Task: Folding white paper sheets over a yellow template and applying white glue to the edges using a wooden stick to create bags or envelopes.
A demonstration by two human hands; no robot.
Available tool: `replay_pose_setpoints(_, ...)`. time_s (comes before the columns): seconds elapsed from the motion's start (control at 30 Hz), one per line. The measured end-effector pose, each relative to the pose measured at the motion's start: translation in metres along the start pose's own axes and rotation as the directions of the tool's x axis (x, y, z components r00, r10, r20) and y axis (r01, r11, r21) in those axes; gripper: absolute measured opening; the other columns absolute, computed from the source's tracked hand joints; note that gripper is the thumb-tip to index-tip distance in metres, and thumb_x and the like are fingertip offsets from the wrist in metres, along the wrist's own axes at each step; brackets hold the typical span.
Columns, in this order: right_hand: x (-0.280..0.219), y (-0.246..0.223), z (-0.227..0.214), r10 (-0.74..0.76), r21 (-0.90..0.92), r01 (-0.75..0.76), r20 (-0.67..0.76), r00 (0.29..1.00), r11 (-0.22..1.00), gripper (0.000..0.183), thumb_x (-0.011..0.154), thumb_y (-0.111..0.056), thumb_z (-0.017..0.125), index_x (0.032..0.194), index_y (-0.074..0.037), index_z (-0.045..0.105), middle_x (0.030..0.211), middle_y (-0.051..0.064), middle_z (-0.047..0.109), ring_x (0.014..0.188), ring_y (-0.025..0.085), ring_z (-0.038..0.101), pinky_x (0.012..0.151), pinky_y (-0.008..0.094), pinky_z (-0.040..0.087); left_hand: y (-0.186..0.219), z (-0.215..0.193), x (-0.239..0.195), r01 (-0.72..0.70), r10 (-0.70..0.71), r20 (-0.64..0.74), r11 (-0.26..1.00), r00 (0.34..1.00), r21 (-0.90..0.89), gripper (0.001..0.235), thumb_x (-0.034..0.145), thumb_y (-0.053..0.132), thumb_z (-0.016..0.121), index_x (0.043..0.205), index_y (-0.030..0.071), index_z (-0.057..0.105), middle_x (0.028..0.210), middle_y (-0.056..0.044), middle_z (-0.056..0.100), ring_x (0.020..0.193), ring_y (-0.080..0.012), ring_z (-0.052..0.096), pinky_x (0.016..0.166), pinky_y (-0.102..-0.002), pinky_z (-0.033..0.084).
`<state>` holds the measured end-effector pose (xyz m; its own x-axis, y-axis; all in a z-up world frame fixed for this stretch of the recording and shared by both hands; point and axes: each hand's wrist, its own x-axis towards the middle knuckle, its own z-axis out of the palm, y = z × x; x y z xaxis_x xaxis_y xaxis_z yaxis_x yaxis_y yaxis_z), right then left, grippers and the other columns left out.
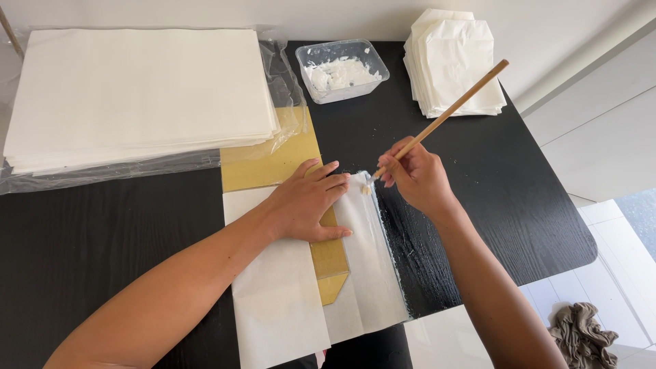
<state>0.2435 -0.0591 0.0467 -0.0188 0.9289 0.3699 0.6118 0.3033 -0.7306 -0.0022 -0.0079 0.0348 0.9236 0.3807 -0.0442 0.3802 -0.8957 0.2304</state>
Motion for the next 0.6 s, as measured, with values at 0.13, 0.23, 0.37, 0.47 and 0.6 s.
replay_pose_setpoints(0.13, 0.009, 0.006, 0.009, -0.126, 0.019, 0.128, -0.07, 0.99, 0.992, 0.013, 0.102, -0.006, 0.067, 0.095, -0.001, 0.058, 0.071, 0.012, 0.071, 0.057, 0.019, 0.07, 0.058, 0.028, 0.059, 0.001, -0.003, -0.001, 0.005, -0.005, 0.0, 1.0, 1.0, -0.006, 0.088, 0.088, 0.073, 0.051, 0.145, 0.007, 0.053, 0.153, -0.014, 0.051, 0.152, -0.0343, 0.034, 0.126, -0.057, 0.012)
replay_pose_setpoints(0.23, 0.006, 0.002, 0.011, -0.162, -0.012, 0.162, -0.133, 0.978, 0.987, 0.011, 0.102, -0.006, 0.068, 0.095, 0.0, 0.062, 0.078, 0.013, 0.073, 0.062, 0.019, 0.072, 0.061, 0.027, 0.06, 0.001, -0.002, -0.001, 0.005, -0.005, 0.002, 1.0, 1.0, -0.002, 0.089, 0.089, 0.074, 0.049, 0.145, 0.006, 0.052, 0.154, -0.014, 0.05, 0.152, -0.0338, 0.033, 0.126, -0.057, 0.011)
replay_pose_setpoints(0.37, -0.004, -0.001, 0.012, -0.21, -0.004, 0.213, -0.187, 0.96, 0.977, 0.015, 0.101, -0.007, 0.068, 0.093, 0.002, 0.06, 0.084, 0.014, 0.073, 0.067, 0.021, 0.074, 0.064, 0.029, 0.063, 0.001, -0.003, -0.001, -0.003, 0.003, -0.008, 1.0, 1.0, 0.003, 0.088, 0.09, 0.073, 0.05, 0.146, 0.006, 0.052, 0.154, -0.014, 0.05, 0.152, -0.0342, 0.033, 0.126, -0.057, 0.012)
replay_pose_setpoints(0.47, -0.018, -0.001, 0.01, -0.165, 0.0, 0.167, -0.136, 0.977, 0.986, 0.015, 0.102, -0.01, 0.067, 0.093, 0.0, 0.06, 0.079, 0.012, 0.073, 0.062, 0.02, 0.073, 0.06, 0.029, 0.061, 0.002, -0.003, -0.002, -0.002, 0.002, -0.005, 1.0, 1.0, 0.005, 0.087, 0.09, 0.073, 0.051, 0.145, 0.005, 0.052, 0.154, -0.014, 0.05, 0.152, -0.0343, 0.034, 0.126, -0.057, 0.013)
replay_pose_setpoints(0.6, -0.038, -0.009, 0.0, -0.097, -0.009, 0.097, -0.067, 0.993, 0.995, 0.012, 0.103, -0.01, 0.063, 0.095, -0.002, 0.06, 0.075, 0.014, 0.072, 0.058, 0.021, 0.071, 0.054, 0.032, 0.06, 0.002, -0.001, -0.003, 0.008, -0.008, -0.026, 1.0, 1.0, 0.01, 0.085, 0.09, 0.071, 0.054, 0.144, 0.007, 0.053, 0.153, -0.013, 0.052, 0.151, -0.0337, 0.036, 0.125, -0.056, 0.015)
